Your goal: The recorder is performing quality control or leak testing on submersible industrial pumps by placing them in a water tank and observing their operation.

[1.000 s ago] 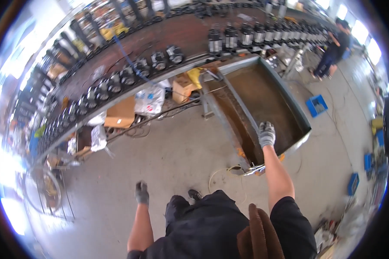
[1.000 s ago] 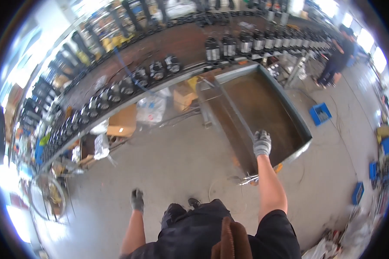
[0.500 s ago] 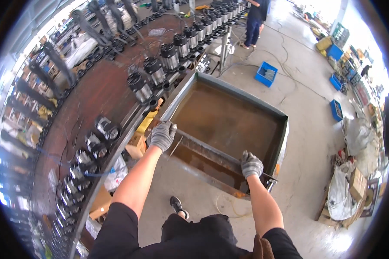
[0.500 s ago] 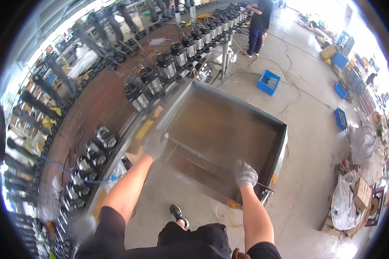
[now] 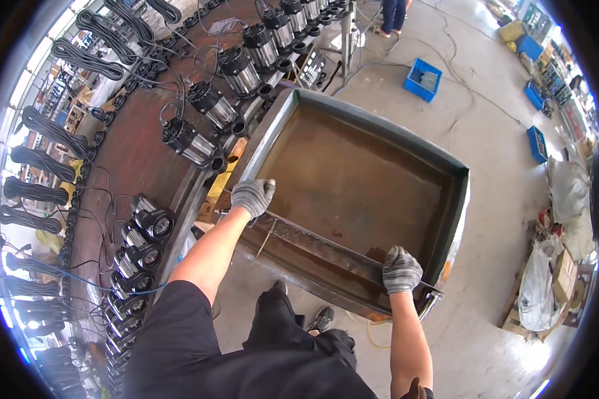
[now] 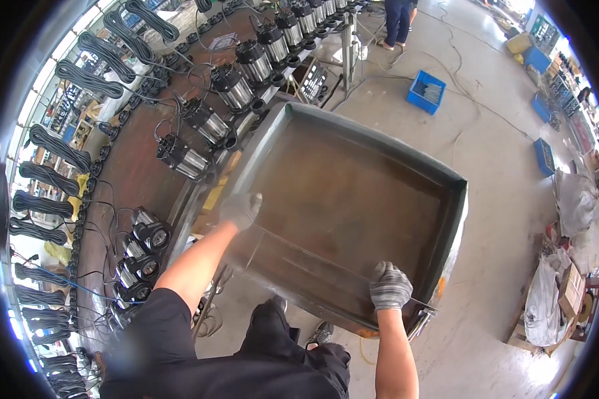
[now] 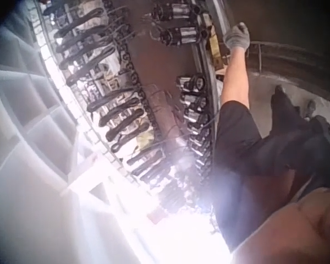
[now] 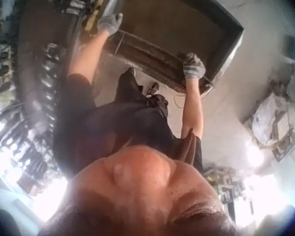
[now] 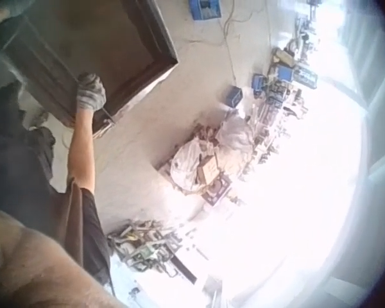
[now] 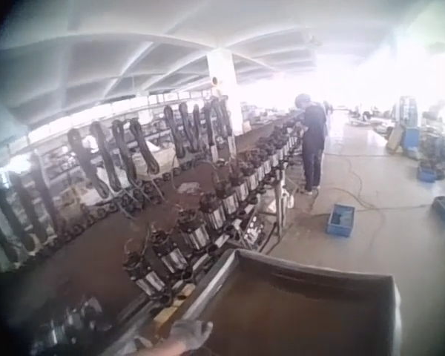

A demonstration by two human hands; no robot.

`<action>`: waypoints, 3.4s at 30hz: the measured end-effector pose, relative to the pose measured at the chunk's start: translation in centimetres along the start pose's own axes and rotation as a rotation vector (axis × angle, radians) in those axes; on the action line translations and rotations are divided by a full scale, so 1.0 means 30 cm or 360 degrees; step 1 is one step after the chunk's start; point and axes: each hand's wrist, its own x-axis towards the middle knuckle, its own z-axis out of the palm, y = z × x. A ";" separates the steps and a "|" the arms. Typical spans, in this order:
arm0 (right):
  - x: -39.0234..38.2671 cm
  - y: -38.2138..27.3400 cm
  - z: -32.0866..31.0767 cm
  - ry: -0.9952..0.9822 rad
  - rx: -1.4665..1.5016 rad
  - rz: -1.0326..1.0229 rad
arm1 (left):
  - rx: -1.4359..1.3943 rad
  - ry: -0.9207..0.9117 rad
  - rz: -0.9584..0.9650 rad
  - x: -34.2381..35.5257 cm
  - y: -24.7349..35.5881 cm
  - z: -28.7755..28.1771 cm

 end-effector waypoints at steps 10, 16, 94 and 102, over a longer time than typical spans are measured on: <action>0.205 0.025 -0.017 0.0155 -0.0054 -0.0006 | 0.0008 0.0020 0.0075 0.176 0.068 -0.007; 0.316 0.048 -0.006 0.0239 -0.0083 0.0027 | -0.0065 -0.0033 0.0171 0.317 0.132 -0.042; 0.507 -0.557 -0.357 -0.0544 0.1559 0.0113 | -0.3259 -0.0017 -0.0568 0.174 0.016 -0.359; 0.581 -0.583 -0.421 -0.0438 0.0704 0.0170 | -0.2377 -0.0570 -0.0991 0.458 0.026 0.093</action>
